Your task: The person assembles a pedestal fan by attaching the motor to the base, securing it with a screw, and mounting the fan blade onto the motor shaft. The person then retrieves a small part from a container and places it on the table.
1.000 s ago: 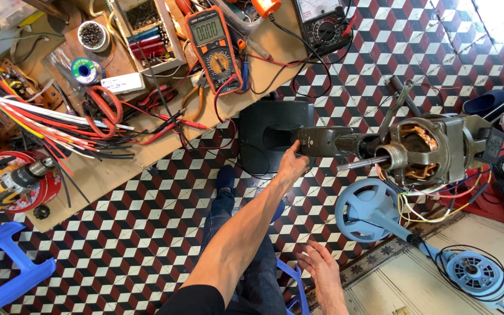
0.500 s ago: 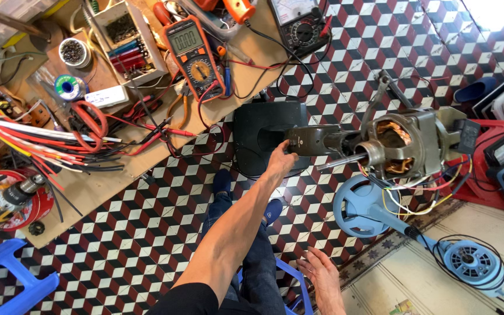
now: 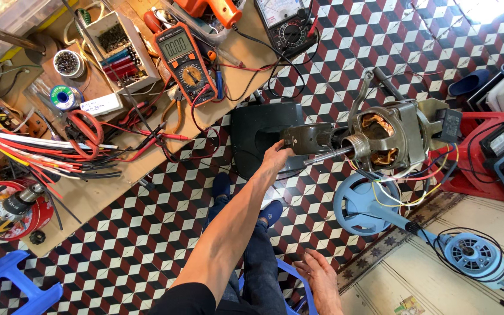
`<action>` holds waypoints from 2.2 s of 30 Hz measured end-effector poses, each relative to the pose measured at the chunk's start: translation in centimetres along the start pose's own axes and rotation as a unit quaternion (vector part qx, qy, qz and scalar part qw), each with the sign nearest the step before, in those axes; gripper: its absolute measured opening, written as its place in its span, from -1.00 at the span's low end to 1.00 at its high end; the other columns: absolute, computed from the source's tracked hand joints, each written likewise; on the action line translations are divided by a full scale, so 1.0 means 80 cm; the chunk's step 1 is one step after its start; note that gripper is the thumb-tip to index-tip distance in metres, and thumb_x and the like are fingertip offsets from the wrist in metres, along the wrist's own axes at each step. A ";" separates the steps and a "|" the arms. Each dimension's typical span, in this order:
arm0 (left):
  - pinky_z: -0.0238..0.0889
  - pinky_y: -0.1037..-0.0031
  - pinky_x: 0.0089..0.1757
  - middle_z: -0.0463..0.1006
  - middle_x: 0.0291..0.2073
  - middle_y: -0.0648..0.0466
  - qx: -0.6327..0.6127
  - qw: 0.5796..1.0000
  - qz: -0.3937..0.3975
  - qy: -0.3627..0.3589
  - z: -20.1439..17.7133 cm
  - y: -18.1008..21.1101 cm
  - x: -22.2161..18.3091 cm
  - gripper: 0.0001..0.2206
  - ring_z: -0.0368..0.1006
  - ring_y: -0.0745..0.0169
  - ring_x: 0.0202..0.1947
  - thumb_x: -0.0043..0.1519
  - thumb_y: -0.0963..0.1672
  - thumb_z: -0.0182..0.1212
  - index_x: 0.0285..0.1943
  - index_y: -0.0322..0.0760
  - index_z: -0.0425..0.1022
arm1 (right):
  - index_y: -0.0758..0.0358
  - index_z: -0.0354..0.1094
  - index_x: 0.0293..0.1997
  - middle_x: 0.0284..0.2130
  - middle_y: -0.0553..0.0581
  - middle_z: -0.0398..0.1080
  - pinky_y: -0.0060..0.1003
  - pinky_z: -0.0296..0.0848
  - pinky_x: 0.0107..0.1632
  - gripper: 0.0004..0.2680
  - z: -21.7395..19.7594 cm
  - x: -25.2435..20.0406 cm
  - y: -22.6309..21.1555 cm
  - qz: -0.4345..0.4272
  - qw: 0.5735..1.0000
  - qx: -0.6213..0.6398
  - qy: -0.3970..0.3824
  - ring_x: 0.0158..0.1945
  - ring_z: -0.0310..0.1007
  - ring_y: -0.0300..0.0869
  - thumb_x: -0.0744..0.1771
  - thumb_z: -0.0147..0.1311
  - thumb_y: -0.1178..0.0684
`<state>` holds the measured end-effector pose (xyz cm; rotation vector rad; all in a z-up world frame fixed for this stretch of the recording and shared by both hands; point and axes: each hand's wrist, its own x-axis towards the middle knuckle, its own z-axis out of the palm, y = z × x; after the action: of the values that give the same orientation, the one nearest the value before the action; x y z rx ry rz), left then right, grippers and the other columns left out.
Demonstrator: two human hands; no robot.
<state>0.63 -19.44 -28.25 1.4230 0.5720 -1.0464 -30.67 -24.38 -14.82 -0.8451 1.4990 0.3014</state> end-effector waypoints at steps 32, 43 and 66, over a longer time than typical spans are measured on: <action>0.24 0.23 -0.05 0.61 -0.28 0.13 0.515 0.536 0.648 0.167 -0.018 0.230 -0.433 -0.87 0.45 0.10 -0.09 0.13 -0.11 0.35 -0.20 -0.20 0.68 | 0.42 0.34 0.20 -0.10 0.26 0.52 -0.24 0.52 -0.12 -0.69 -0.073 0.038 -0.064 -0.179 0.977 -0.020 -0.118 -0.17 0.56 -0.06 0.33 0.11 0.12; 0.31 0.17 -0.11 0.59 -0.42 -0.03 0.597 0.522 0.568 0.220 0.001 0.235 -0.390 -0.85 0.49 -0.04 -0.20 0.09 -0.12 0.31 -0.50 -0.27 0.63 | 0.45 0.33 0.20 -0.13 0.28 0.49 -0.21 0.55 -0.10 -0.68 -0.087 0.032 -0.049 -0.158 0.983 -0.012 -0.091 -0.16 0.56 -0.04 0.33 0.12 0.11; 0.36 0.08 -0.18 0.58 -0.48 -0.12 0.585 0.550 0.560 0.206 0.000 0.233 -0.399 -0.89 0.50 -0.15 -0.28 0.03 -0.15 0.32 -0.49 -0.32 0.62 | 0.40 0.35 0.16 -0.17 0.29 0.49 -0.27 0.54 -0.14 -0.72 -0.073 0.003 -0.056 -0.159 0.985 -0.005 -0.071 -0.19 0.56 -0.07 0.34 0.12 0.11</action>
<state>1.29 -14.86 8.42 2.6072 -0.9877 0.1977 -32.08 -31.33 -12.88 -1.0331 1.2090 0.1274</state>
